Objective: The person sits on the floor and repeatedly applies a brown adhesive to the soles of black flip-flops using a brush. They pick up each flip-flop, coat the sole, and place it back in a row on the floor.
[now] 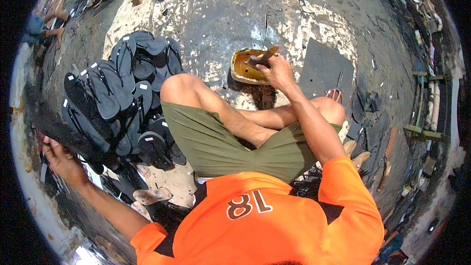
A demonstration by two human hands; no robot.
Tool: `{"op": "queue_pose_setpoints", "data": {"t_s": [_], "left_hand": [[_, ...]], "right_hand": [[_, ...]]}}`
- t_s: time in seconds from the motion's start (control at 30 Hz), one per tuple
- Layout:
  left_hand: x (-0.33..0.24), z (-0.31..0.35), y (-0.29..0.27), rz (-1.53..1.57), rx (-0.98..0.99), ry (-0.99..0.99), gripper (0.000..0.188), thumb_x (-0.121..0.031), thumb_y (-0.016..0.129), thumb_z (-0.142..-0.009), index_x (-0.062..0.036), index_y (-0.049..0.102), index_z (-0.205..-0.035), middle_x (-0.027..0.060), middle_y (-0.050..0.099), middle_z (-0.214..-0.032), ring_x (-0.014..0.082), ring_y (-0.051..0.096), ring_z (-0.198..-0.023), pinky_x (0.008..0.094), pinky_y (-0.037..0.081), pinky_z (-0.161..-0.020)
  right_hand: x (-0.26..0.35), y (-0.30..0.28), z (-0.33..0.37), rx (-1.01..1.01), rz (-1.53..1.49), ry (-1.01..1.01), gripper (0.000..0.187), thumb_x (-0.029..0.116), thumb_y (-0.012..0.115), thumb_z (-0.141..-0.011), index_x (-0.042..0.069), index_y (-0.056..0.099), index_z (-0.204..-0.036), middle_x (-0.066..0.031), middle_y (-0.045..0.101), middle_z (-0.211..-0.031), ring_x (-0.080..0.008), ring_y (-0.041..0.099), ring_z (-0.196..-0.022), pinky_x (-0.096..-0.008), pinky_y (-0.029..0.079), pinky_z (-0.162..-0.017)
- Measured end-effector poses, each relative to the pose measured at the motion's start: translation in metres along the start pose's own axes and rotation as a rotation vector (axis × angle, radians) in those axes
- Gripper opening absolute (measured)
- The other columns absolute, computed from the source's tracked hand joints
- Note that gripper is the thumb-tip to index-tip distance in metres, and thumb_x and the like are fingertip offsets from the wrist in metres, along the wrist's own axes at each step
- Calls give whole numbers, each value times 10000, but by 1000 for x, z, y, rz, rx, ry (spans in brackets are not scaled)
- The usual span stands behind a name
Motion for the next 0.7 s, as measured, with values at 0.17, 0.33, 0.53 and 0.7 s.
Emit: {"op": "queue_pose_setpoints", "data": {"t_s": [0.17,0.33,0.53,0.7], "left_hand": [[-24,149,157,-311,466,395,262,-82,564,-935,28,588,-1171,98,593,-1090,212,542,-1028,343,405,-964],[-18,223,205,-403,721,571,489,-152,705,-845,-54,581,-1308,191,458,-1396,326,472,-1190,406,395,-995],[-2,193,213,483,670,-234,554,-331,519,-992,-45,392,-1449,107,532,-1359,242,541,-1198,375,410,-1033],[-53,246,296,1101,835,-753,475,-470,436,-1000,-109,498,-1303,103,622,-1122,225,631,-910,381,553,-700]], "right_hand": [[8,-28,7,-252,-296,-85,196,178,676,-838,81,700,-1008,-125,671,-964,-336,601,-958,-450,469,-875],[-21,-98,32,-5,292,-80,290,181,698,-795,155,693,-1083,-115,670,-959,-325,614,-923,-421,490,-845],[-8,-197,49,-436,-580,302,358,332,719,-862,18,649,-1017,-77,690,-824,-188,640,-725,-330,514,-671],[150,-168,45,-396,-1172,22,288,207,700,-897,30,600,-1102,-53,669,-1013,-138,615,-913,-298,501,-804]]}}
Point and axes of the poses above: each hand's wrist, its own z-axis away from the middle knuckle, its own y-axis out of the palm, x = y × z, the point moved 6 cm from there along -z, towards the middle knuckle
